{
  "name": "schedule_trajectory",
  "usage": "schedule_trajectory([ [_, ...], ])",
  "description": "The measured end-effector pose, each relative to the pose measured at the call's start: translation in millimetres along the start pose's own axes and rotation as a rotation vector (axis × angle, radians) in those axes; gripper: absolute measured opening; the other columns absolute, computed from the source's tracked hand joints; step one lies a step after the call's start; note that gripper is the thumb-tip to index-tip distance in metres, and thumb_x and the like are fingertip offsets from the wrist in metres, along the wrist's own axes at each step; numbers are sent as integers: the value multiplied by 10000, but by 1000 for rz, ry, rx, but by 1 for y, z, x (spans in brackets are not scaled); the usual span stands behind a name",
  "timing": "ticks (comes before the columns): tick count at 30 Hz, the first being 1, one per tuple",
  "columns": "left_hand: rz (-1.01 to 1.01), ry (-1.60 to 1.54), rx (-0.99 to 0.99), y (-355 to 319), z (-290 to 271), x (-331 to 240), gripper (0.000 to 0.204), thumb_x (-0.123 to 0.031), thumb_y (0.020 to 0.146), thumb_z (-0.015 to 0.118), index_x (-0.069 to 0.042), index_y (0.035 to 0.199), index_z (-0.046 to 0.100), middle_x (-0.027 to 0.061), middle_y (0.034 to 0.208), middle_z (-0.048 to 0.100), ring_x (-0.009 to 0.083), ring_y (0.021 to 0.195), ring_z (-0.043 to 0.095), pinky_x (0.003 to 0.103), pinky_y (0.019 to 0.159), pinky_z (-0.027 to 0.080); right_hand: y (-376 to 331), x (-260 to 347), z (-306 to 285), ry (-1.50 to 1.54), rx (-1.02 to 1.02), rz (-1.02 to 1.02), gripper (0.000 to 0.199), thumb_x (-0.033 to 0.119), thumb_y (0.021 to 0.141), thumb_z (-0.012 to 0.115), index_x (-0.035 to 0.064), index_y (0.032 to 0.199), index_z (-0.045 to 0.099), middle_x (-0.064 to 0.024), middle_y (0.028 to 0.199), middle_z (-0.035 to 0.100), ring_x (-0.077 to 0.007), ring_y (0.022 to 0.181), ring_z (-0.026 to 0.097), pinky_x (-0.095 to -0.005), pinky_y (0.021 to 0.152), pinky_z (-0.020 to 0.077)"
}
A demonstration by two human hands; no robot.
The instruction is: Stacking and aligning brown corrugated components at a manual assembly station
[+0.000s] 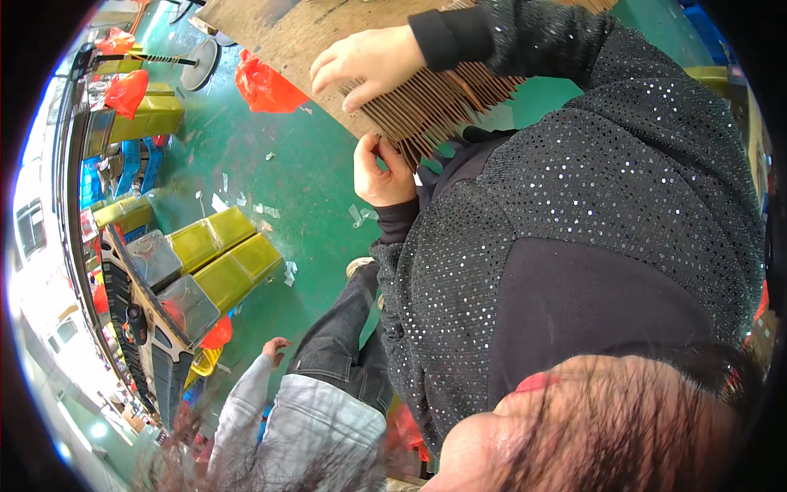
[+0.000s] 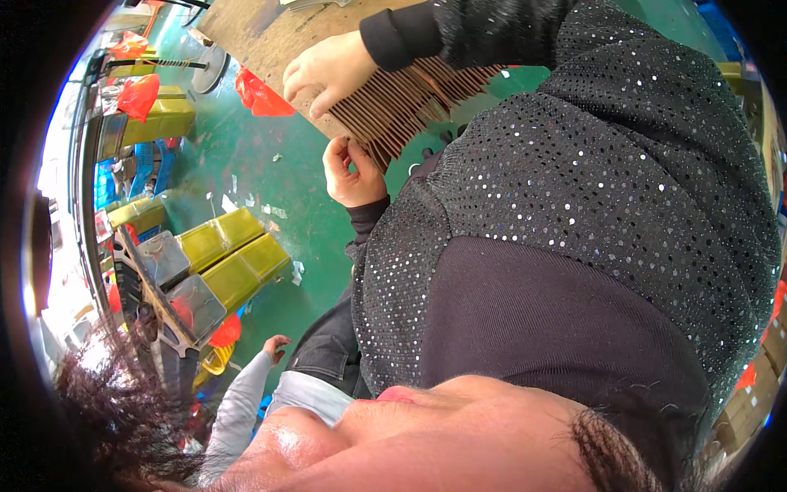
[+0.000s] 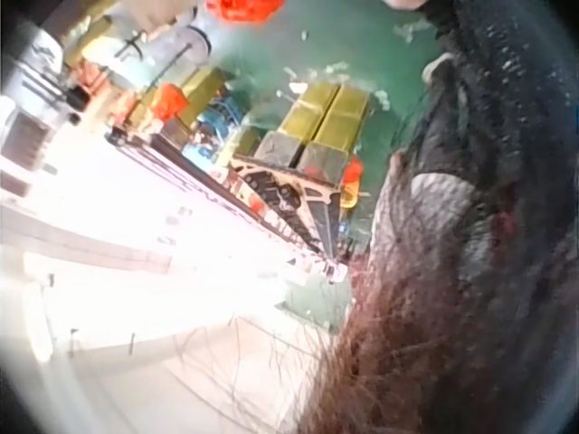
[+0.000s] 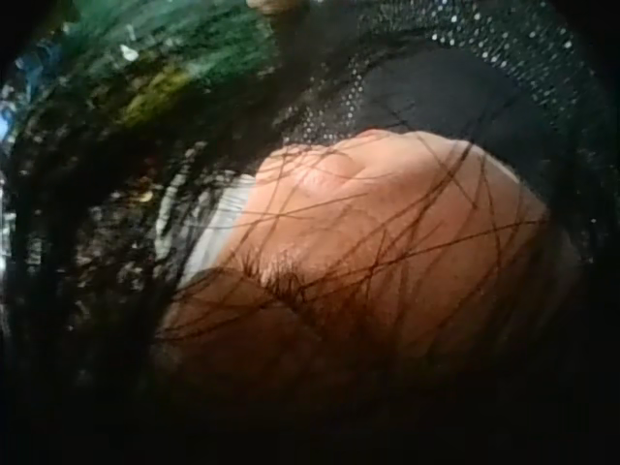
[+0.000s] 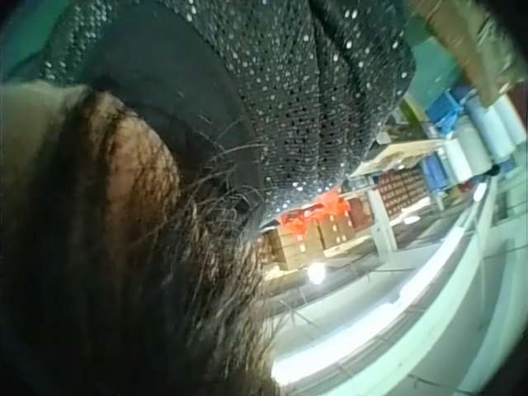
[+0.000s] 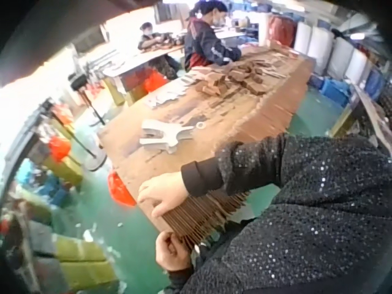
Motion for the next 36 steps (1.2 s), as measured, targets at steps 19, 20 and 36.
schedule_trajectory([
  [19,144,-22,-81,-7,-1,13,156,-56,869,607,-1,1014,619,112,901,631,192,757,602,287,657,493,-39,57,27,-27,30,234,188,261,758,638,78,744,598,-80,709,621,-303,711,610,-407,627,476],
  [20,171,-5,-83,-6,-2,10,144,-52,865,616,-6,1001,615,110,929,619,193,788,597,285,658,491,-37,57,24,39,70,304,182,254,755,641,78,739,595,-80,704,620,-305,708,612,-408,619,475],
  [36,202,-27,-131,2,5,-4,155,11,794,634,-17,943,602,126,941,594,249,833,586,302,670,478,-17,51,6,35,335,415,153,236,675,702,123,731,614,-34,682,642,-264,690,631,-394,601,456],
])
Point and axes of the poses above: each hand's wrist, its own y-axis towards the middle knuckle, its own z-axis out of the palm, x = y × z, the point moved 4 cm from there along y, towards the middle knuckle
